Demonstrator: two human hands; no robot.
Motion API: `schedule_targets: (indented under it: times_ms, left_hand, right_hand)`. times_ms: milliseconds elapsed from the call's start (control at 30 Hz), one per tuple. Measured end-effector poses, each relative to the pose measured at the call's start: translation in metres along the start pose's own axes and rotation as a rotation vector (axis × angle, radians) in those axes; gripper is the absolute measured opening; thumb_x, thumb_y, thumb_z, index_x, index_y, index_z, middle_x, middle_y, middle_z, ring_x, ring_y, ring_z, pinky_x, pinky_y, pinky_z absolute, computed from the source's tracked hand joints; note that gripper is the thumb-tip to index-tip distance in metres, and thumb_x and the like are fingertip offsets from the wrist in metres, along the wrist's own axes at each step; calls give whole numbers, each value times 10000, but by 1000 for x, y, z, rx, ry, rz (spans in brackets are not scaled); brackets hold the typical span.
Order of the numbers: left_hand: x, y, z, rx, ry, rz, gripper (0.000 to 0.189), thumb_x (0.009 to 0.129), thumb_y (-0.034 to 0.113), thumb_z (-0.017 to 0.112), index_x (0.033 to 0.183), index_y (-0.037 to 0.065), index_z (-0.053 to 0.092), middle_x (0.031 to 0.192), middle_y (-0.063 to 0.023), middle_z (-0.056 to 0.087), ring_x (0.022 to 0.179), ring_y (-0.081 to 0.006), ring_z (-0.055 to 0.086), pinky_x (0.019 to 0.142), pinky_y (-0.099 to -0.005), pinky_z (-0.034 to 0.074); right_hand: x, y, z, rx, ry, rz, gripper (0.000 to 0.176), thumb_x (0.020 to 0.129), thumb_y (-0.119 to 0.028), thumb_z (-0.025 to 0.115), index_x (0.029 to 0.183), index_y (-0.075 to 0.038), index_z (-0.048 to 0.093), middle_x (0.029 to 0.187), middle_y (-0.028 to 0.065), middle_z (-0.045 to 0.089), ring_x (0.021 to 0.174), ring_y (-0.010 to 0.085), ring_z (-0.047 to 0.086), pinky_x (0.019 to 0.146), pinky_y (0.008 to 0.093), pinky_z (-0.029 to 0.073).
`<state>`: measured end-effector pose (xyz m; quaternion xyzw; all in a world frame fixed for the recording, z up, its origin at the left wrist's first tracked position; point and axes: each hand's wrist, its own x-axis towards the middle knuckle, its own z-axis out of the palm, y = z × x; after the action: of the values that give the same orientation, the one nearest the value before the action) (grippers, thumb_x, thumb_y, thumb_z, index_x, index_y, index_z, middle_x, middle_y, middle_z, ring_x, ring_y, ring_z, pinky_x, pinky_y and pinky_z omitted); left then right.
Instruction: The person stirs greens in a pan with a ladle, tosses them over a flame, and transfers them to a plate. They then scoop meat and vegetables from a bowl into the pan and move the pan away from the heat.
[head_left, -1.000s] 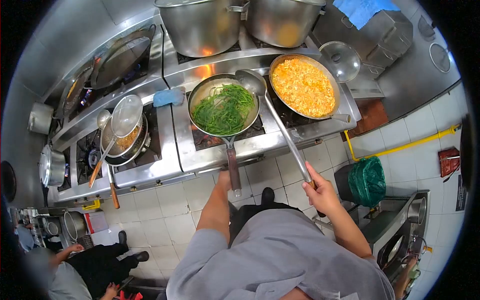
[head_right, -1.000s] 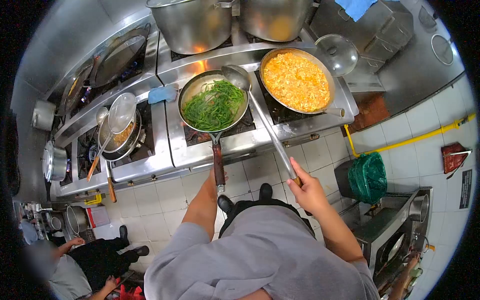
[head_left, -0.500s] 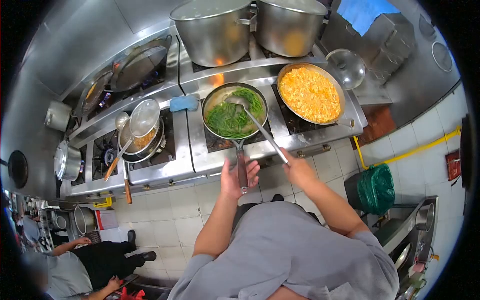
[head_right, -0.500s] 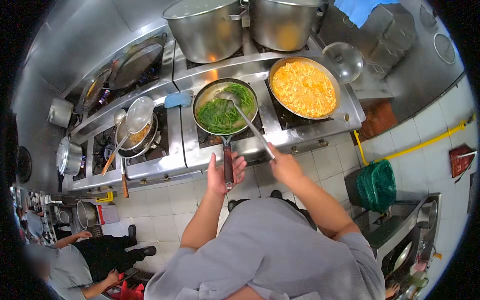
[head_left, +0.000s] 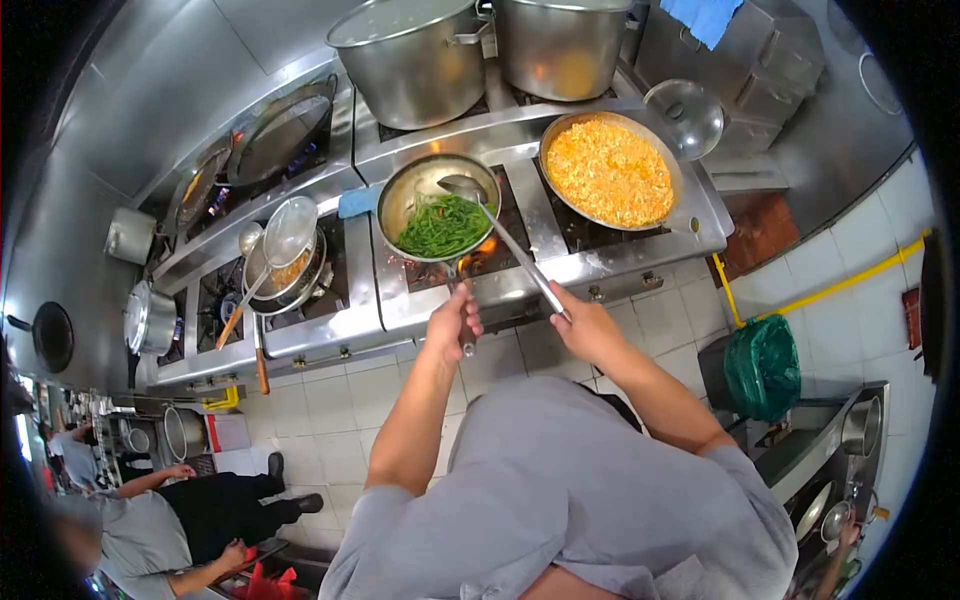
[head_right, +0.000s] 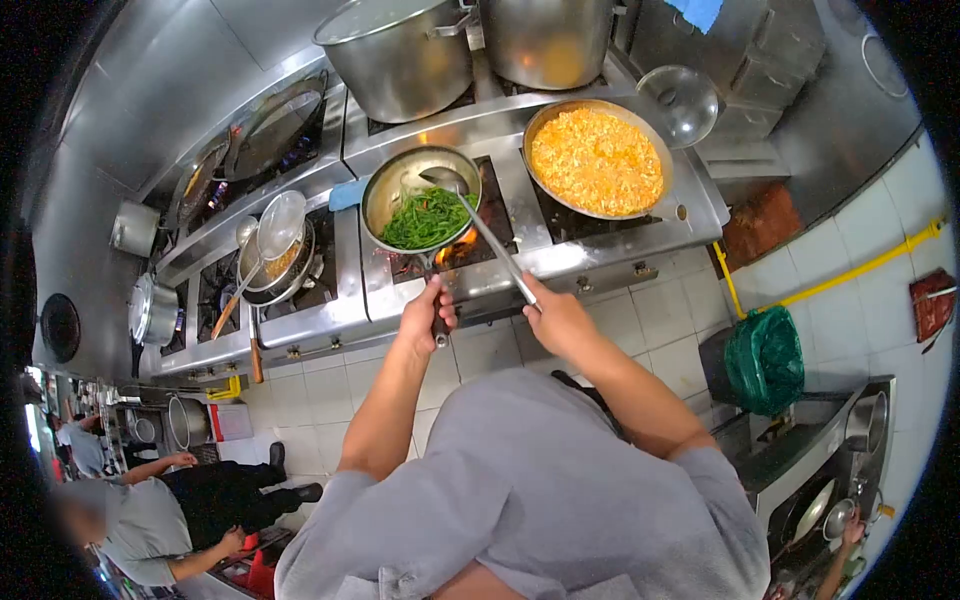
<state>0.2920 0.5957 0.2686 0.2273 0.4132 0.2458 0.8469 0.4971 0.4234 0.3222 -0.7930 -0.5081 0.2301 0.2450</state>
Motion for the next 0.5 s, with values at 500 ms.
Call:
schedule_targets:
  times_ms: [500]
  left_hand:
    - [7,-27,-27,-360,-103,-58,456,1010,453,577,1223,52,534,1006,-100,620,738,-162,622,686,-333,586]
  right_hand:
    - [50,8,2,-156,-138,-2,690,968,-291,630,1583,-219,327,1141,249,614,1063,430,641,907,498,521]
